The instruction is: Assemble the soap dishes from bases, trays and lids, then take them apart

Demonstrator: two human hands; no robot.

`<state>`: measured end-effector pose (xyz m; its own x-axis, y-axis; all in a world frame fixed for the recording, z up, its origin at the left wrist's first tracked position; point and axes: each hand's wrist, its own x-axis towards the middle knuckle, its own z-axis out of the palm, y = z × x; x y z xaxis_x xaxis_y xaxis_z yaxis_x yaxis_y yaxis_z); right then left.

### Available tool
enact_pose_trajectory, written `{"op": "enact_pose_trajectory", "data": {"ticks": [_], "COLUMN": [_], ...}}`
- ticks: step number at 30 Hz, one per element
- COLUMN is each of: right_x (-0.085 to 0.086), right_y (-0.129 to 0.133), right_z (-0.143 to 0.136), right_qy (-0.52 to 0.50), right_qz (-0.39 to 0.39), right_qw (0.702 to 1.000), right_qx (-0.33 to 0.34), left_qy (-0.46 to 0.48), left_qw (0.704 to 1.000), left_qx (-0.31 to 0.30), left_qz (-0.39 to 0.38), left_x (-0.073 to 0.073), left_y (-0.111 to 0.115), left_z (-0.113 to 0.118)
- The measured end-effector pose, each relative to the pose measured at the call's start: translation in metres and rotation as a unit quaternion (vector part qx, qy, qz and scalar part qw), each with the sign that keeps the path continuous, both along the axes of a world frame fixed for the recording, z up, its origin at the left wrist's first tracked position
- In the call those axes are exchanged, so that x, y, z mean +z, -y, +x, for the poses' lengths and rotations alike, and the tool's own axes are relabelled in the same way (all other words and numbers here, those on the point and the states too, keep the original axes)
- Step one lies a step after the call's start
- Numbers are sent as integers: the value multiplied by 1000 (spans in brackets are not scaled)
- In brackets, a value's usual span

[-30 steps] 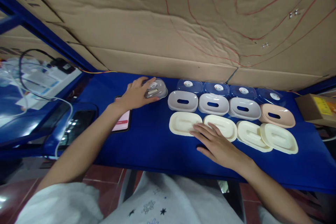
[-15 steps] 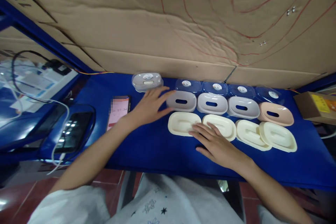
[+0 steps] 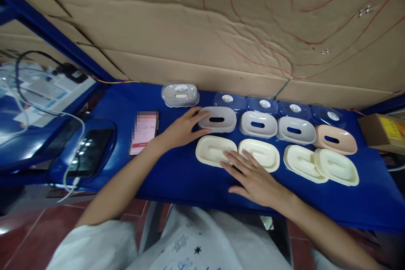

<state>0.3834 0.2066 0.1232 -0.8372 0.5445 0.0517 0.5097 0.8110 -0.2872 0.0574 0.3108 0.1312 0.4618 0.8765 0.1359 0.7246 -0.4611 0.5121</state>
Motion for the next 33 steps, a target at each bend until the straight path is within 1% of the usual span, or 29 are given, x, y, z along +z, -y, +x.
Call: {"op": "enact_pose_trajectory", "data": {"ticks": [2, 4, 7, 10, 13, 16, 20, 25, 33], "right_x": [1, 3, 4, 4, 3, 4, 6, 4, 5], "right_y": [-4, -8, -14, -16, -16, -17, -17, -18, -19], "right_z": [4, 9, 14, 14, 12, 11, 12, 15, 15], "right_qy": [-27, -69, -126, -154, -155, -132, -122, -124, -119], "right_qz": [14, 33, 59, 74, 79, 80, 83, 78, 94], "right_qw": [999, 996, 985, 978, 978, 983, 986, 987, 986], "right_qx": [-15, -46, -101, -122, -119, -102, -79, -71, -65], "left_qy": [29, 58, 74, 64, 46, 36, 27, 9, 8], "left_qw": [999, 998, 996, 993, 993, 993, 991, 985, 982], "left_qx": [12, 11, -39, -83, -94, -89, -81, -85, -104], "left_qz": [15, 8, -24, -47, -60, -70, -103, -147, -157], "left_x": [6, 11, 14, 12, 11, 14, 15, 11, 7], "left_y": [9, 18, 32, 41, 45, 47, 49, 49, 47], "left_z": [-10, -16, -15, -7, -4, -8, -11, -5, 0]}}
